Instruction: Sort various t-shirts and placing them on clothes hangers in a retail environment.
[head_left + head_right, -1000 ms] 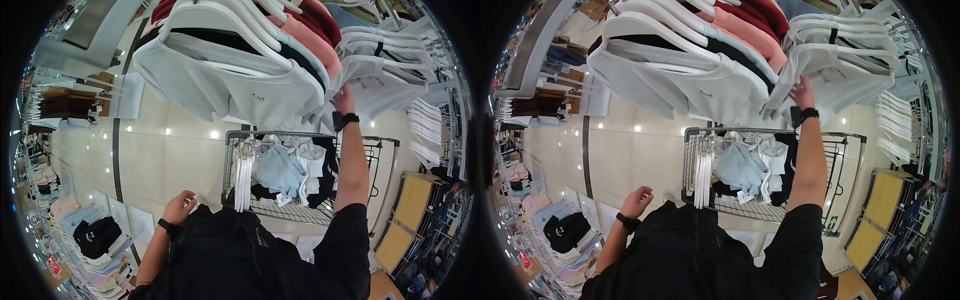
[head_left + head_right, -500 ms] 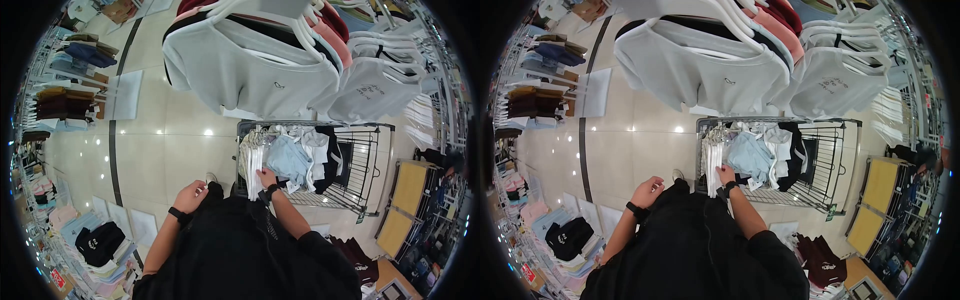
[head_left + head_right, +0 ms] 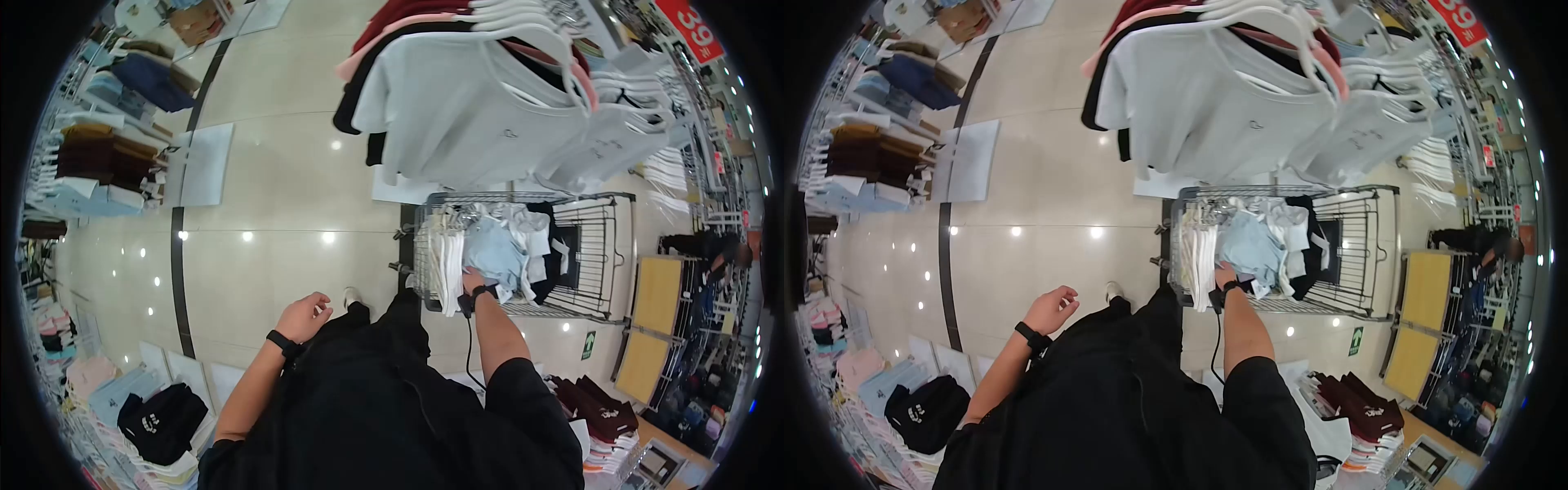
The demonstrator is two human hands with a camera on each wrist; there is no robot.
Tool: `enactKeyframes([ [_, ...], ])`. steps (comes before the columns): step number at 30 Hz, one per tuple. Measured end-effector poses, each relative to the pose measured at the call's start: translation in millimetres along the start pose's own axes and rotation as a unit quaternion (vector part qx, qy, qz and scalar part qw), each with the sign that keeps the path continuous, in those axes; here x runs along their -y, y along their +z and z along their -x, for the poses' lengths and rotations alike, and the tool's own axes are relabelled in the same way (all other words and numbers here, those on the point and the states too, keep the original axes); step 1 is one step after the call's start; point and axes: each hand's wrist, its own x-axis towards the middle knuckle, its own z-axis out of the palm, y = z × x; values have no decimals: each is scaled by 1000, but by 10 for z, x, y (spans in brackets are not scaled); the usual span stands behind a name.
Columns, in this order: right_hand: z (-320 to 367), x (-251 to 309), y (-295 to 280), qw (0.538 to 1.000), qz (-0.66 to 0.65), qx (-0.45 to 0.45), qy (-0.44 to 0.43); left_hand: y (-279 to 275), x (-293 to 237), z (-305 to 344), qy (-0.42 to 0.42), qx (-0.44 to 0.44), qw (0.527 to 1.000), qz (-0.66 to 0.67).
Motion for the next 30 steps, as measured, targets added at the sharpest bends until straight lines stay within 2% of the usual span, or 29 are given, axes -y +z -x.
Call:
enactKeyframes([
  [1,-155,-160,170,998,-29,16,53,-33,120,73,-18,-4,1000,-3],
  [2,-113,-48,234,992,-62,58,91,-53,226,157,-36,-6,999,-5],
  [3,-192,-73,299,992,-59,64,91,-74,333,233,-42,-7,999,-4],
  [4,-320,-190,307,961,199,109,-158,-91,435,311,-52,-12,999,2],
  [5,-406,-294,319,804,429,139,-387,-112,524,374,-60,-17,998,7],
  [6,-405,-336,350,826,417,117,-361,-126,603,435,-60,-16,998,6],
  [7,-537,-553,383,826,417,117,-360,-133,676,494,-64,-17,998,7],
  [8,-754,-866,420,916,295,109,-249,-143,731,535,-68,-18,997,9],
  [9,-888,-1014,444,973,163,97,-130,-164,764,556,-68,-19,997,10],
  [10,9,269,85,989,15,28,145,-182,787,581,-77,-22,997,9],
  [11,-6,367,53,989,17,28,146,-190,813,601,-86,-25,996,8],
  [13,-40,453,-55,998,-47,14,33,-182,830,600,-87,-27,996,8],
  [14,-132,520,-126,996,-57,67,-10,-190,804,587,-95,-27,995,7],
  [15,-354,443,-120,996,-57,69,-8,-192,776,567,-102,-28,994,5],
  [17,-863,166,-1,989,-39,87,-113,-152,709,519,-102,-33,994,6],
  [18,-889,241,6,989,-40,89,-112,-126,663,500,-99,-41,994,7],
  [20,-786,533,74,972,-208,111,1,-56,561,457,-97,-44,994,12],
  [21,-752,600,121,971,-209,113,0,-30,501,426,-91,-45,995,18],
  [23,-646,648,163,979,-105,-16,-174,16,334,361,-90,-45,995,18],
  [24,-516,752,116,972,-103,-71,-197,46,249,326,-88,-44,995,18],
  [25,-316,893,-11,973,-103,-75,-194,87,166,278,-86,-40,995,18],
  [27,168,1253,-380,949,-130,-174,-227,176,-10,158,-85,-46,995,33],
  [28,177,1155,-446,941,-213,-179,-191,227,-125,91,-82,-46,995,34],
  [29,210,1048,-487,915,-289,-186,-212,281,-255,20,-71,-45,996,37],
  [30,326,994,-642,934,-255,-161,-192,336,-381,-48,-61,-45,996,39],
])
